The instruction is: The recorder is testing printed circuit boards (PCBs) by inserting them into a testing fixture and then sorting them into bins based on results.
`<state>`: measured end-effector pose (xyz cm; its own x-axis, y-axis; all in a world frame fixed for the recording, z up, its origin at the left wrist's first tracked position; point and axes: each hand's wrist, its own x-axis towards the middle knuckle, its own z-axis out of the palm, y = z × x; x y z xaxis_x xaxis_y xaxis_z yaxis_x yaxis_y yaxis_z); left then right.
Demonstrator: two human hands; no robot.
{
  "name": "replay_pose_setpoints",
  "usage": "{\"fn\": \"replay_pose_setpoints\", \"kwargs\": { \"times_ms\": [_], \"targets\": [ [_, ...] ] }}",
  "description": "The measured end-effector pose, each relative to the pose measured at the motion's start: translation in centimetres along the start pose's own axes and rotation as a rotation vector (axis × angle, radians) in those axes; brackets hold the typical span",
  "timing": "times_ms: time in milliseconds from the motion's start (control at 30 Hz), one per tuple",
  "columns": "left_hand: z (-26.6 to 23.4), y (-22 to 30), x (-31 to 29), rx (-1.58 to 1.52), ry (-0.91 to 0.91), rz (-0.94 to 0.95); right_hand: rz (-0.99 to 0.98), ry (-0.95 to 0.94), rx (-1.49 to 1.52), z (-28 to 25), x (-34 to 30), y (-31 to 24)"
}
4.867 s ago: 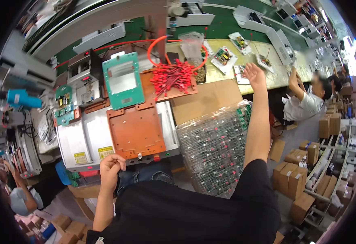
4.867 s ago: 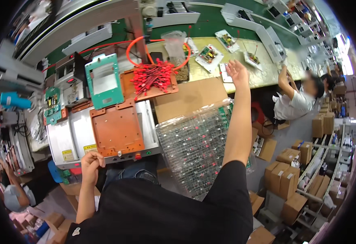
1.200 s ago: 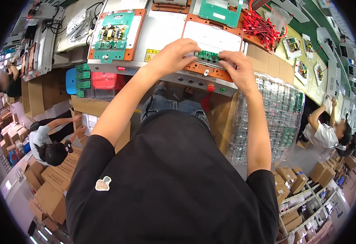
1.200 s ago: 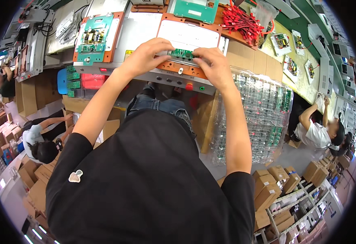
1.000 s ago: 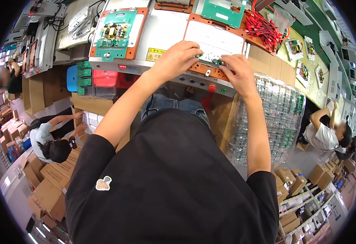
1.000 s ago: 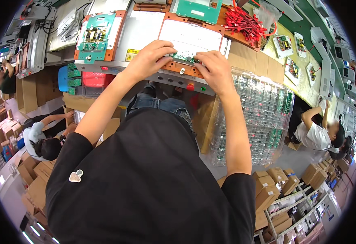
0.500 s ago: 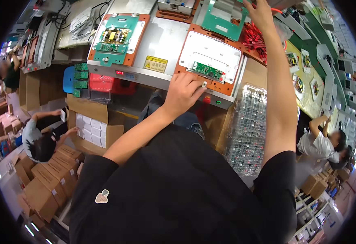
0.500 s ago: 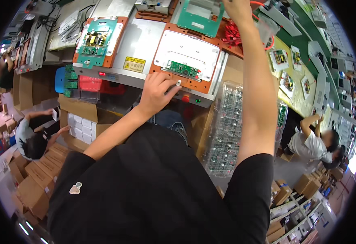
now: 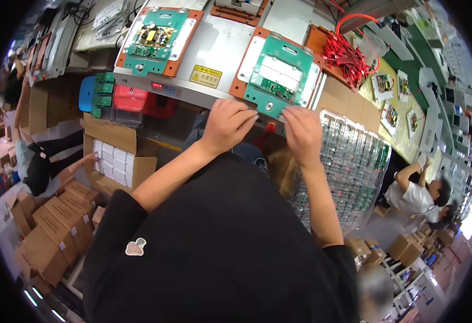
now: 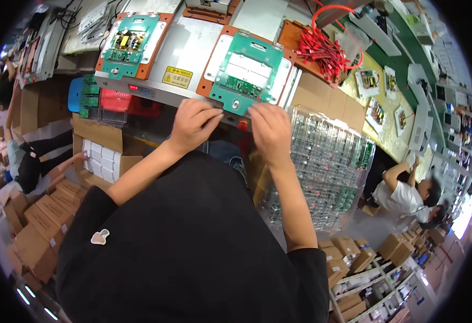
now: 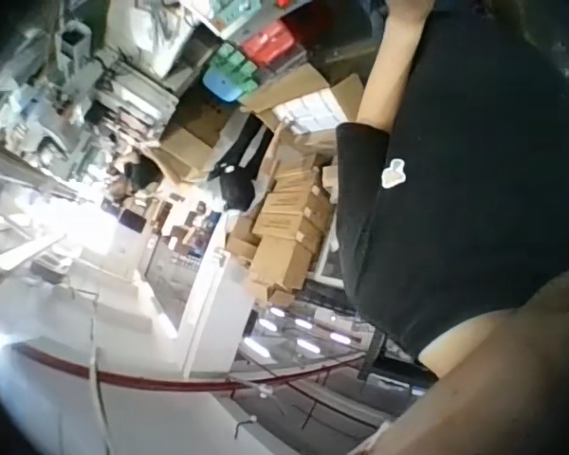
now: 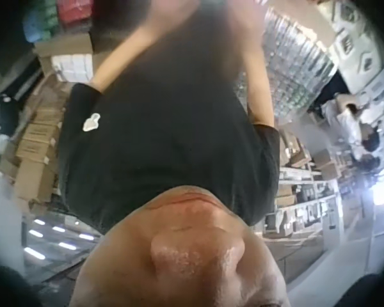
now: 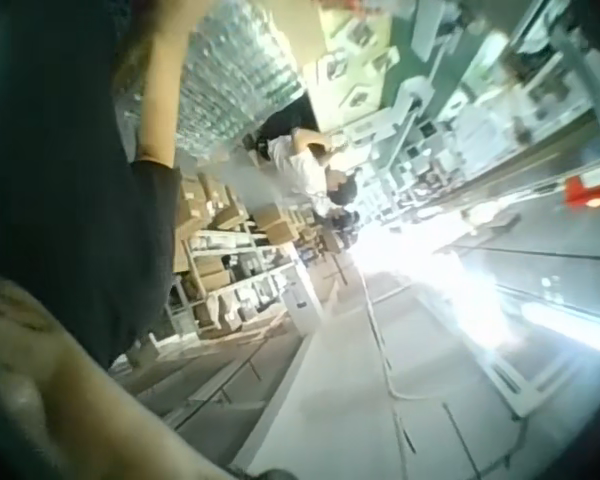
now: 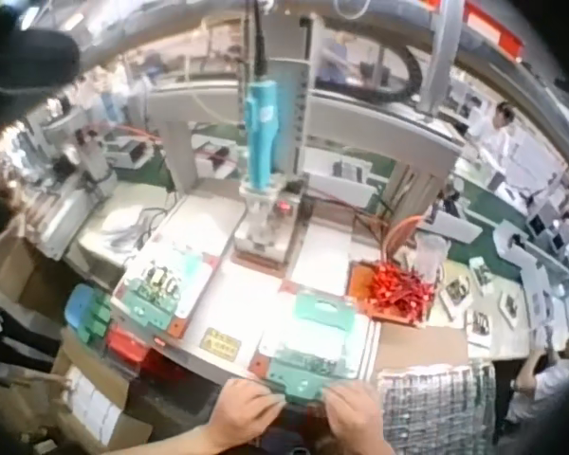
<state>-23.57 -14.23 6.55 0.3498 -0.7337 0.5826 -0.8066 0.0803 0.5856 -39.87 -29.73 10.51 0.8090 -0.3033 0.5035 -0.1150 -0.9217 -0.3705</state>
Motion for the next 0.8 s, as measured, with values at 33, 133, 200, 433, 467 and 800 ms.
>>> {"fn": "replay_pose_setpoints", "kwargs": {
  "times_ms": [33, 133, 200, 433, 467, 800],
  "targets": [
    [-1.1, 0.2, -0.4, -0.020, 0.024, -0.018, 0.058, -0.036, -0.030, 0.8, -0.7, -0.5],
    [-1.9, 0.3, 0.5, -0.025, 0.026, -0.055, 0.165, -0.126, -0.057, 1.4, -1.4, -2.0],
    [-0.4, -0.1, 2.7, -0.024, -0.106, -0.063, 0.157, -0.159, -0.095, 1.6, -0.8, -2.1],
    [2.6, -2.8, 4.3, -0.121, -0.283, 0.093, 0.164, -0.184, -0.030, 1.9, -1.3, 0.1],
    [3.2, -2.7, 4.7, -0.083, -0.312, 0.106, 0.175, -0.186, -0.033, 1.6, -1.2, 0.4],
    [9.9, -3.7, 6.4, 0.027, -0.255, 0.329, 0.170, -0.276, -0.212, 1.0, -1.8, 4.0]
  ]
}}
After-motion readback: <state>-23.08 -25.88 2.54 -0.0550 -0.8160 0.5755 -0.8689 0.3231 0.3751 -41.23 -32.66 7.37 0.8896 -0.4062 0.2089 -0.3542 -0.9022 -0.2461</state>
